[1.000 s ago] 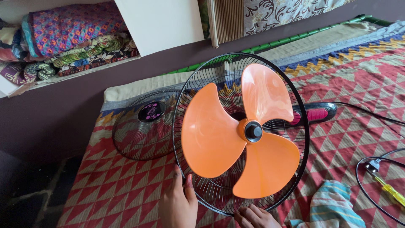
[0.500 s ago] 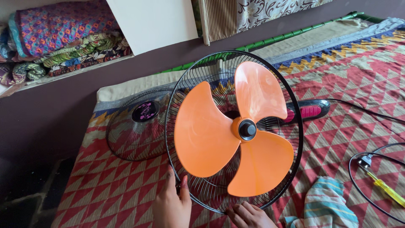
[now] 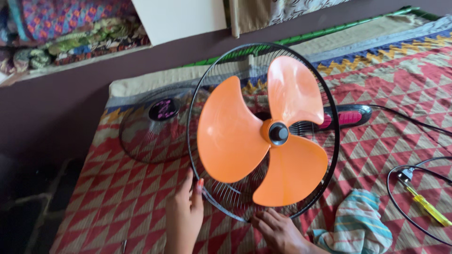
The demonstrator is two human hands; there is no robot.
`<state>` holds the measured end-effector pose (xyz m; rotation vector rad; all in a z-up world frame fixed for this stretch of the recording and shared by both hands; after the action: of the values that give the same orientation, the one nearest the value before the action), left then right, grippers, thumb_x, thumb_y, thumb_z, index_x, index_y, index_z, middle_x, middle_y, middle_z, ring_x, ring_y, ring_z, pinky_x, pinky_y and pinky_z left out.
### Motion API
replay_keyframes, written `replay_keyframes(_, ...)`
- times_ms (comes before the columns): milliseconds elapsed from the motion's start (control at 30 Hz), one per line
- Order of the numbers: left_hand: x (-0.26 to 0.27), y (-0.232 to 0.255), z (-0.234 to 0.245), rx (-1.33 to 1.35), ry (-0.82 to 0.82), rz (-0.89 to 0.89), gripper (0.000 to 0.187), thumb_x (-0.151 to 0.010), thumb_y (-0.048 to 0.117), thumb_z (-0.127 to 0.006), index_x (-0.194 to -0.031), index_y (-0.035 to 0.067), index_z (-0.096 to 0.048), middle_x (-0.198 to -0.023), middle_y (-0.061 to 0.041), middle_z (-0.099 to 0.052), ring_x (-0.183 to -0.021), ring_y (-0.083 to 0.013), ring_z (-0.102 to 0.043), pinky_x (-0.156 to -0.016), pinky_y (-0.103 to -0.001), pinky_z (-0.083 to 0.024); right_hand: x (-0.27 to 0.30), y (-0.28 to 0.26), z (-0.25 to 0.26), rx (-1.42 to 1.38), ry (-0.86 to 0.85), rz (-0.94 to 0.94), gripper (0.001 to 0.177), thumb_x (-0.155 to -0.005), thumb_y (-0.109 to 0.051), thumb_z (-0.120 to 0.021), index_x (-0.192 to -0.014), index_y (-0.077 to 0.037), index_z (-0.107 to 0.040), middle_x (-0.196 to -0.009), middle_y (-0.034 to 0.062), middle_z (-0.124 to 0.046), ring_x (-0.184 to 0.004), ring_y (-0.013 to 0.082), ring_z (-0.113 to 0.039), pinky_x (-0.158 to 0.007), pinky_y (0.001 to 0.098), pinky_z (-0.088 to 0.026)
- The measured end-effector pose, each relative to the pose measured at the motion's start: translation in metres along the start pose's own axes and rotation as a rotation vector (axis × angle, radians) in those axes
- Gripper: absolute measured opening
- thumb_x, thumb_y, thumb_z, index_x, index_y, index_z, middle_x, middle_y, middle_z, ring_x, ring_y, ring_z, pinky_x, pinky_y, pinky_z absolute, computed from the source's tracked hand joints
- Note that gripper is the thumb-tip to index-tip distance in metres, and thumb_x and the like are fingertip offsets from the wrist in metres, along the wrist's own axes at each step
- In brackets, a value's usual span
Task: The person assembles an electric fan by attaching the front wire cage to the fan body. They align the cage, insert a screw, and tighten it with a screwdriver.
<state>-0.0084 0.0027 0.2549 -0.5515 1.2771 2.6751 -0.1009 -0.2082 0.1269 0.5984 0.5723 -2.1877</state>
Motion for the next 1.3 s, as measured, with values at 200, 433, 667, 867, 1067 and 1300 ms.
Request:
replay_keyframes(200,-0.009,0.005,0.000,-0.019,-0.095,0.172,0.056,-0.094,0.030,-0.067,-0.144,0.008,-0.056,-0.077,-0.019,-0.075,-0.061,-0.0244,-0.075,-0.055,-0.037,-0.053,-0.011,-0.007,0.009,0.113,0.047,0.137,0.050,-0.079,-0.013,-0.066,-0.123,0.008,-0.062,-0.121,0.0200,-0.064,-0.102,0.0332,-0.066,-0.080,0.0399,-0.056)
replay_keyframes(433,-0.033,0.034,0.011,0.038,0.052,-0.102,0.051,-0.092,0.024,-0.072,-0.135,0.000,-0.062,-0.080,-0.022,-0.070,-0.059,-0.0265,-0.072,-0.054,-0.037,-0.052,-0.028,-0.005,0.009,0.229,0.170,0.317,0.042,-0.081,-0.011,-0.067,-0.118,0.010,-0.063,-0.115,0.0200,-0.064,-0.101,0.0320,-0.065,-0.079,0.0409,-0.056)
replay_keyframes(667,-0.082,0.009,-0.009,0.149,0.009,-0.090,0.051,-0.097,0.027,-0.067,-0.140,0.002,-0.057,-0.080,-0.018,-0.075,-0.066,-0.0158,-0.077,-0.059,-0.033,-0.056,-0.061,0.024,-0.006,0.261,0.227,0.272,0.037,-0.080,-0.005,-0.071,-0.114,0.007,-0.063,-0.109,0.0181,-0.065,-0.095,0.0306,-0.067,-0.073,0.0384,-0.056)
replay_keyframes(867,-0.100,-0.030,-0.023,0.211,-0.081,0.116,0.052,-0.106,0.043,-0.053,-0.145,0.010,-0.063,-0.093,-0.018,-0.076,-0.071,-0.0161,-0.065,-0.068,-0.036,-0.054,-0.071,0.036,-0.010,0.228,0.263,0.190,0.039,-0.078,-0.001,-0.070,-0.115,0.010,-0.063,-0.105,0.0182,-0.065,-0.087,0.0281,-0.065,-0.071,0.0373,-0.056)
replay_keyframes(1067,-0.093,-0.051,-0.028,0.426,-0.094,0.042,0.063,-0.105,0.056,-0.048,-0.145,0.010,-0.061,-0.134,-0.011,-0.072,-0.103,-0.0084,-0.063,-0.091,-0.028,-0.048,-0.073,0.034,-0.008,0.204,0.260,0.139,0.034,-0.079,0.001,-0.070,-0.112,0.010,-0.064,-0.103,0.0179,-0.066,-0.084,0.0268,-0.065,-0.068,0.0370,-0.055)
replay_keyframes(1300,-0.080,-0.079,-0.059,0.695,-0.248,0.024,0.072,-0.091,0.028,-0.070,-0.156,0.013,-0.041,-0.128,-0.009,-0.069,-0.088,-0.0141,-0.062,-0.087,-0.033,-0.057,-0.080,0.022,0.010,0.171,0.304,0.143,0.032,-0.079,0.003,-0.071,-0.110,0.010,-0.063,-0.101,0.0191,-0.065,-0.084,0.0289,-0.066,-0.068,0.0376,-0.055)
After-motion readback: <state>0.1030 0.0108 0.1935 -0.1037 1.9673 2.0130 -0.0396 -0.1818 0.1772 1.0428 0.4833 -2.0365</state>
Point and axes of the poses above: each hand's wrist, its own x-axis away from the middle knuckle, its own z-axis out of the back of the hand, y = z × x, the point moved 10 cm from there along -x, towards the middle knuckle
